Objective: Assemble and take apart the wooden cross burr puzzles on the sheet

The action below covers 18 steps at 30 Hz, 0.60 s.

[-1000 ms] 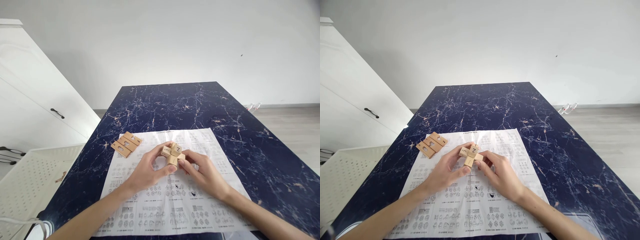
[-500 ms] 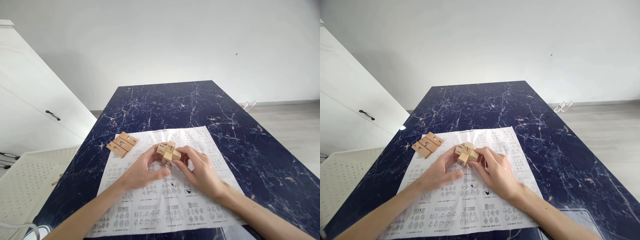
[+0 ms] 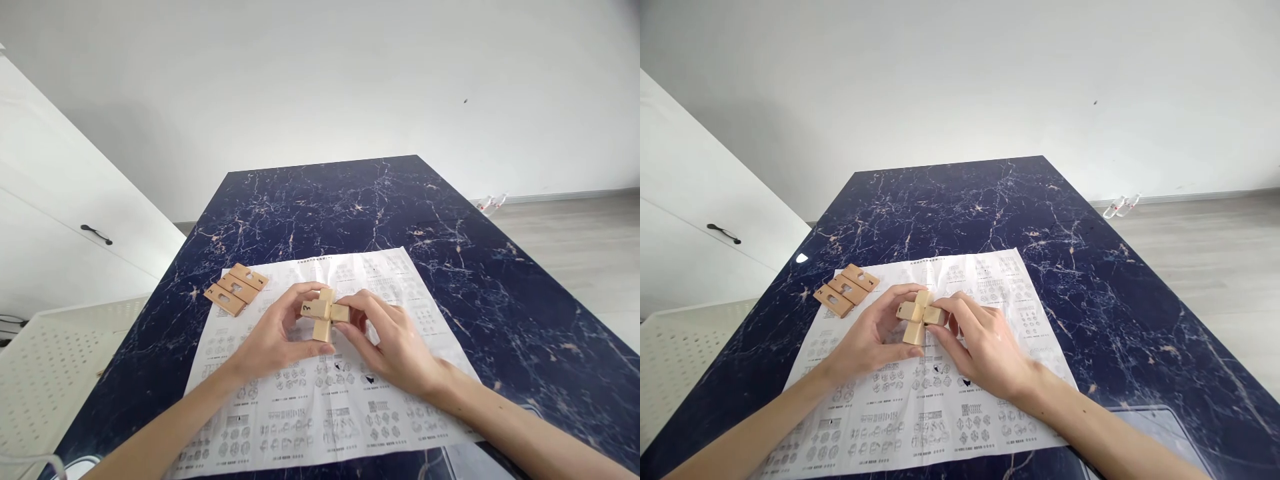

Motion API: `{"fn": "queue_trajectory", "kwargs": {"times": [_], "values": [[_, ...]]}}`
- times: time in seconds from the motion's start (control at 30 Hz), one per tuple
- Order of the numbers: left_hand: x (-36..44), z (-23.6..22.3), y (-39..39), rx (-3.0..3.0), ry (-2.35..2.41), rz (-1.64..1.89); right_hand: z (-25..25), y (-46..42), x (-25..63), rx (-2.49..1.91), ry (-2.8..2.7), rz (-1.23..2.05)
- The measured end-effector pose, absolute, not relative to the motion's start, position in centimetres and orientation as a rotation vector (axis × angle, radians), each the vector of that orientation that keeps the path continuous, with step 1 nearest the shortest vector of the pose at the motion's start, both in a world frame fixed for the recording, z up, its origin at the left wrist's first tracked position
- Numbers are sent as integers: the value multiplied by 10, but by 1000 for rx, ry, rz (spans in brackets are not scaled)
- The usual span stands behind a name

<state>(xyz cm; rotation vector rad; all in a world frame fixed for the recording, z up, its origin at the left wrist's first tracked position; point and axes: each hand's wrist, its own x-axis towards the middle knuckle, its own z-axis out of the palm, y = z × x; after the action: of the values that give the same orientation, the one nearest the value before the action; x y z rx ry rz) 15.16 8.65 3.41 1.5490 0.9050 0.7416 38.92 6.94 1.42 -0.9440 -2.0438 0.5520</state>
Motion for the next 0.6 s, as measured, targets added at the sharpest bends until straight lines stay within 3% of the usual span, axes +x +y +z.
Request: {"fn": "queue_trajectory", "kwargs": {"times": [0.6], "values": [[156,37,83,1797,960,840,11,73,391,-932,-2102,520]]}}
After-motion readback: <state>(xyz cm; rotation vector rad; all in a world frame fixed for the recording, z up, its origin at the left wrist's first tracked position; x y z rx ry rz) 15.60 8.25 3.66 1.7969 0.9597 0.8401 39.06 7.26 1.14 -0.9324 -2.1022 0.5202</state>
